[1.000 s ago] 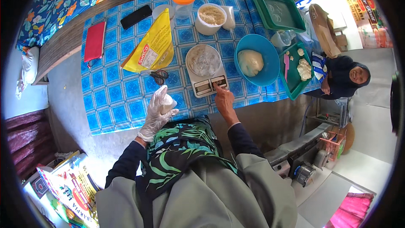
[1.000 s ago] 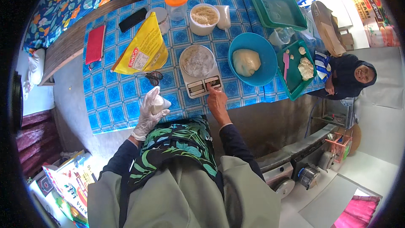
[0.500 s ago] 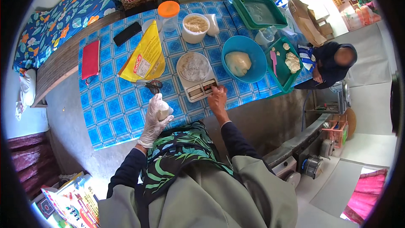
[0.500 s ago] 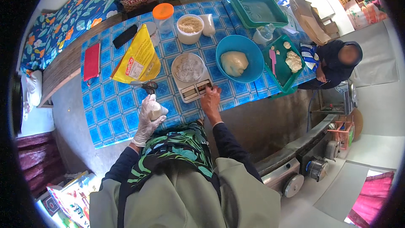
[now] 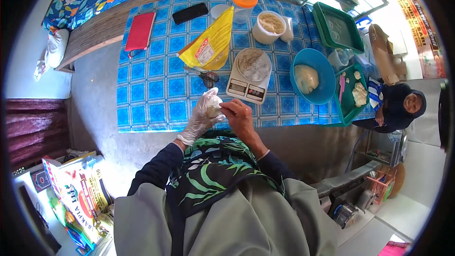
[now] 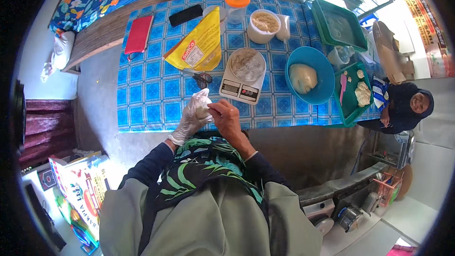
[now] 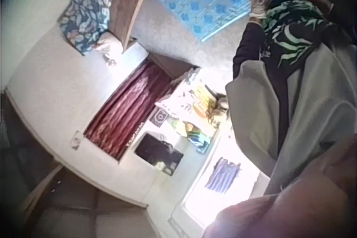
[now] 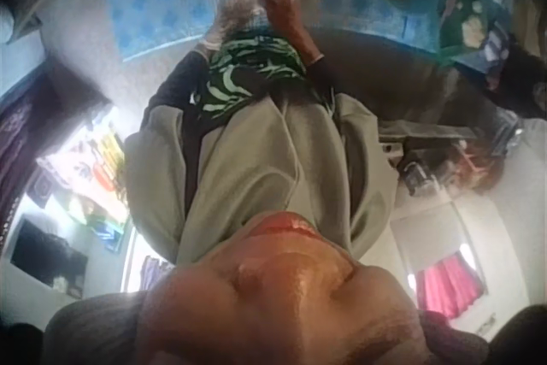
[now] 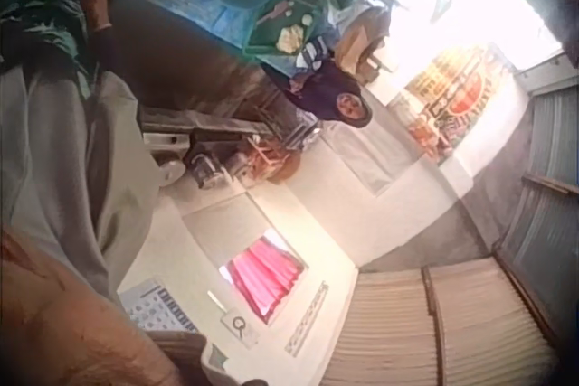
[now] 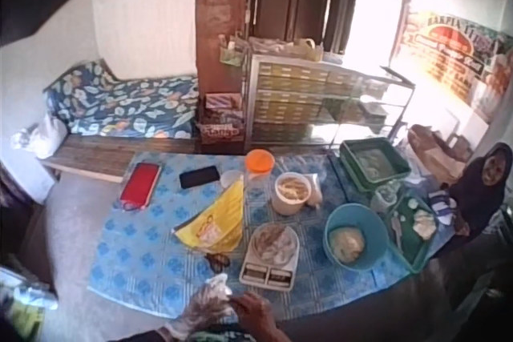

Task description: The person weighs flour on a scale, pours it into a container, and mixes liquid in a glass using a spoon.

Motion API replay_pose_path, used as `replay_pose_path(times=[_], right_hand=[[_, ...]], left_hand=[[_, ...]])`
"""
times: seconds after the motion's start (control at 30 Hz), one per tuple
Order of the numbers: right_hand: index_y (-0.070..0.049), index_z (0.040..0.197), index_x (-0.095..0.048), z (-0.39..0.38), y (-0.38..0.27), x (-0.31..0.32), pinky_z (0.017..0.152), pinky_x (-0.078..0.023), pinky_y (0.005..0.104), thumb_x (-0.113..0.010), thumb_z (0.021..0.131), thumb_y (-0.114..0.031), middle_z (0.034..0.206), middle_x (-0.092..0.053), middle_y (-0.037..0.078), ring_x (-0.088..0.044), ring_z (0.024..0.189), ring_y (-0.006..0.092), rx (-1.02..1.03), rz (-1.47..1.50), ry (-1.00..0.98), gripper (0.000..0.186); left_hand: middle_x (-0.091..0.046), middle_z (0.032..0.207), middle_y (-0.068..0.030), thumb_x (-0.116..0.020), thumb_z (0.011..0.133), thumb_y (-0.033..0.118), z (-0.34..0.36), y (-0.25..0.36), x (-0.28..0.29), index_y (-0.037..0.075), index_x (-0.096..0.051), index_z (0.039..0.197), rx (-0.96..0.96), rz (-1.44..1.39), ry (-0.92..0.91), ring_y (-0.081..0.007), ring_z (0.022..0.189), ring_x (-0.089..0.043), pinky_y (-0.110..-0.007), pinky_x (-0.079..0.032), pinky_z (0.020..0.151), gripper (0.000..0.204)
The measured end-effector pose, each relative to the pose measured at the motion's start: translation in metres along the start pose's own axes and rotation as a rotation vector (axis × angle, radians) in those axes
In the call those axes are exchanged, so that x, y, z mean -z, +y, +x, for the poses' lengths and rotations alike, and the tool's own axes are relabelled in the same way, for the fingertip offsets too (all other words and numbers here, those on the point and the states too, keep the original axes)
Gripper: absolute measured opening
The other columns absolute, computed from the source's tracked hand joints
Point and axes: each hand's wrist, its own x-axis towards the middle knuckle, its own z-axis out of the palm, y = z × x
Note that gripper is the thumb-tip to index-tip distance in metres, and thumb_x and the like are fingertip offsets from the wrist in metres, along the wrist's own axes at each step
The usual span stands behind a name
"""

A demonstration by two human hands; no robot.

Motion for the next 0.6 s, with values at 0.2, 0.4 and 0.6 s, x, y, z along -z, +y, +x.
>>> replay_pose_path(times=[0.2,0.4,0.6], right_hand=[[-0.006,0.076,-0.063,0.012,-0.015,-0.004,0.058,-0.049,0.0391,-0.071,0.075,-0.006,0.072,-0.056,0.01,-0.06,0.069,0.0299,0.32,-0.301,-0.04,0.008],[-0.006,0.074,-0.057,0.011,-0.017,-0.022,0.059,-0.048,0.0429,-0.069,0.072,-0.01,0.072,-0.055,0.012,-0.059,0.07,0.0324,0.232,-0.367,-0.014,0.013],[-0.005,0.08,-0.059,0.012,0.0,-0.018,0.054,-0.036,0.0227,-0.057,0.085,-0.014,0.073,-0.048,-0.006,-0.045,0.064,0.0054,-0.44,0.659,-0.191,0.01]], left_hand=[[-0.048,0.136,-0.0169,-0.084,0.068,0.018,0.005,-0.016,-0.002,0.002,-0.037,0.14,-0.378,0.417,0.009,-0.031,0.127,-0.048,-0.035,-0.039,0.106,0.088],[-0.049,0.131,-0.0229,-0.075,0.076,0.022,0.003,-0.018,-0.008,-0.003,-0.037,0.138,-0.081,-0.156,0.059,-0.0383,0.121,-0.049,-0.04,-0.04,0.104,0.077],[-0.054,0.125,-0.0218,-0.077,0.07,0.023,0.005,0.015,0.0,-0.001,-0.05,0.124,-0.259,0.316,-0.004,-0.0406,0.115,-0.053,-0.045,-0.045,0.097,0.065]])
